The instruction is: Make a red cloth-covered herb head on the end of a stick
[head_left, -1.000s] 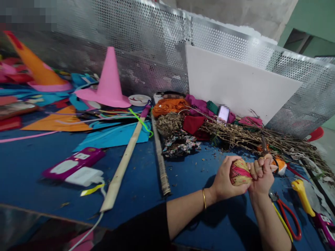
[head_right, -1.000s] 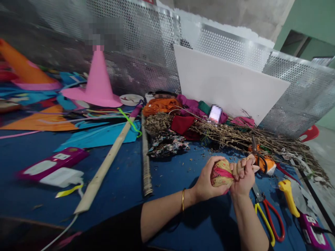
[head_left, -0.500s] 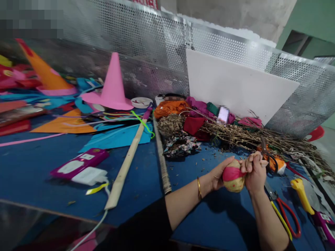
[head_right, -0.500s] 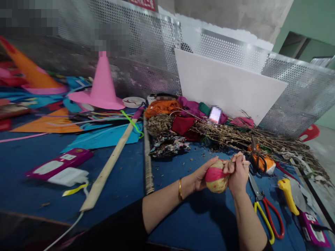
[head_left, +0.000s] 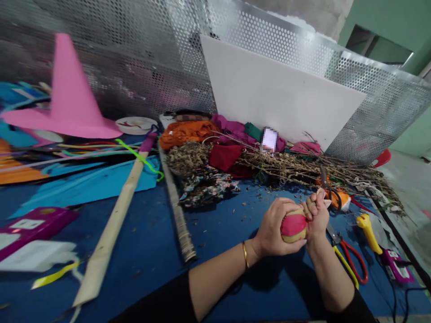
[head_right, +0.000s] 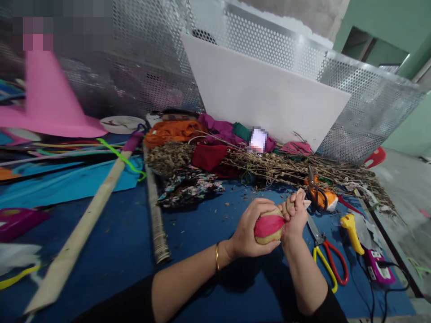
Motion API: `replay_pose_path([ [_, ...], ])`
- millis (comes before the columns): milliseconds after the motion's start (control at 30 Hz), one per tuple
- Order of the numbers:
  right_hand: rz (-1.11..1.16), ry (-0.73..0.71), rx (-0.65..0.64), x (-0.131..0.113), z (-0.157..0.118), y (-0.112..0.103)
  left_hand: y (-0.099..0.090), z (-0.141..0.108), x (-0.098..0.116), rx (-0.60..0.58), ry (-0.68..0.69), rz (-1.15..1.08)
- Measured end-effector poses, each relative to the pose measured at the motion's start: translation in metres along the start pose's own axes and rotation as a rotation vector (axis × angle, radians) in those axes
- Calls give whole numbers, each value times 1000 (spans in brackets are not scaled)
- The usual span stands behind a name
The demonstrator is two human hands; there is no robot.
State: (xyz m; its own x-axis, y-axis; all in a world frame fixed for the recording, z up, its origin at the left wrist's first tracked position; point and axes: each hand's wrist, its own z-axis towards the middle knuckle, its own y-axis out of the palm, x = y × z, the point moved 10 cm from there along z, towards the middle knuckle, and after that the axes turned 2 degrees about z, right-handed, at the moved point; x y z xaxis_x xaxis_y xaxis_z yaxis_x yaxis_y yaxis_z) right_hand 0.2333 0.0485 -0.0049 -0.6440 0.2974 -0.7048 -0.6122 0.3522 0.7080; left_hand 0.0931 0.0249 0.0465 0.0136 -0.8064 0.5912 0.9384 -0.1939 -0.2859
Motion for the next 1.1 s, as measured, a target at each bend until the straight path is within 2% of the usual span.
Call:
replay_pose_path([
  [133,-44,-25,-25,0,-9,9,-6,2,-1,56,-97,6],
  [267,-40,-65,46,-3,-6,3,4,-6,-29,21,-301,-87],
  [333,-44,-82,85,-6,-1,-2,10,-10,-36,-8,-330,-88],
  [400,-48,-102,113,-10,5,-8,14,-8,-32,-51,-254,13],
  [500,-48,-110,119,-12,10,-15,26,-3,-10,-232,-34,170],
  [567,-41,-64,92,-6,10,-16,30,-2,1,-322,62,183],
  [600,-34,-27,72,-1,9,-15,28,-2,4,-322,76,177],
  [700,-14,85,16,15,2,-10,14,0,11,-206,76,161],
  [833,-25,141,-4,26,-6,-9,9,-3,13,-151,82,220],
  [967,-58,138,46,32,-4,-13,7,-1,3,-142,24,218],
  [1033,-56,100,69,27,-2,-12,6,0,-3,-128,-7,136],
  [1100,-48,33,50,16,-1,-6,3,1,-14,-71,-97,5],
])
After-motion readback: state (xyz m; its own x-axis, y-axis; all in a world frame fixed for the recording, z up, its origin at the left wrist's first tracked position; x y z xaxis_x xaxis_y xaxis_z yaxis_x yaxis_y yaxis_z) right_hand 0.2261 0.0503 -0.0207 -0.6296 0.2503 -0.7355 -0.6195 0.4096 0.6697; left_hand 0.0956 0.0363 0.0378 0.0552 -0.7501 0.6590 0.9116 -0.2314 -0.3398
